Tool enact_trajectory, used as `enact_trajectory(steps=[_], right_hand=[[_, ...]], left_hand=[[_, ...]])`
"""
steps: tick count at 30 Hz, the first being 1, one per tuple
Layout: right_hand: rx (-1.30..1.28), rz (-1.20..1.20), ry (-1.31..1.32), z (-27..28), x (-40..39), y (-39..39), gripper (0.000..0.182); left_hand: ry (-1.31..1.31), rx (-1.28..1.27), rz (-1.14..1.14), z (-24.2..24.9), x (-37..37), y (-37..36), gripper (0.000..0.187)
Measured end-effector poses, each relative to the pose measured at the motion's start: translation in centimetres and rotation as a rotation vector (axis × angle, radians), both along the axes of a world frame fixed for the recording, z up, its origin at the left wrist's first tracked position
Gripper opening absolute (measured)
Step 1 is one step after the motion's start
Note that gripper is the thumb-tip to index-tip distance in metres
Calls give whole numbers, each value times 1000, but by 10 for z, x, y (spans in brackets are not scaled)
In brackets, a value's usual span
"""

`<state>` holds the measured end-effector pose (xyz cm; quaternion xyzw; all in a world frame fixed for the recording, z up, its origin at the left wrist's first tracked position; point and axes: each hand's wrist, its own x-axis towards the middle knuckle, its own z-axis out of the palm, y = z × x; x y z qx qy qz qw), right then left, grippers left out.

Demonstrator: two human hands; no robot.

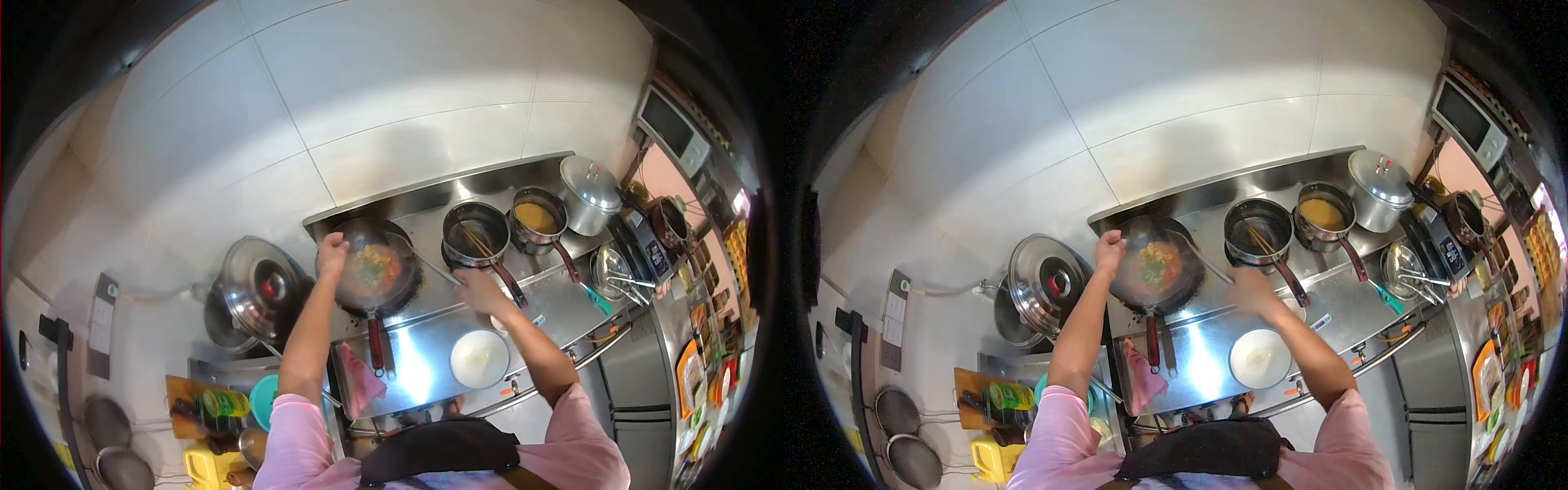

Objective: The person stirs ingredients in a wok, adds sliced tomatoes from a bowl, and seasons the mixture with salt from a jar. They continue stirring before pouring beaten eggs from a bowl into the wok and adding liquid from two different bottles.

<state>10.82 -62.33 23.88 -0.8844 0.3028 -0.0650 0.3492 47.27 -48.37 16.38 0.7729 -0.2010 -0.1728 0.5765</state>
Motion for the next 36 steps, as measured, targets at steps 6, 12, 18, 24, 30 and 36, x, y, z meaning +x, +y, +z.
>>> enact_trajectory(steps=[6,12,18,24,30,36], right_hand=[[-183,268,351,57,71,-40,28],[-186,260,561,44,133,-21,23],[-622,492,410,67,123,-7,20],[-573,660,704,123,150,-37,18],[-268,558,720,54,173,-10,23],[-217,454,560,77,176,-1,23]], left_hand=[[320,-234,-50,-9,-18,35,28],[466,-521,18,-1,-46,56,50],[368,-414,217,-30,-66,106,35],[472,-260,358,-90,-162,158,42],[844,-408,160,-142,-228,173,42],[796,-232,-112,-106,-216,159,24]])
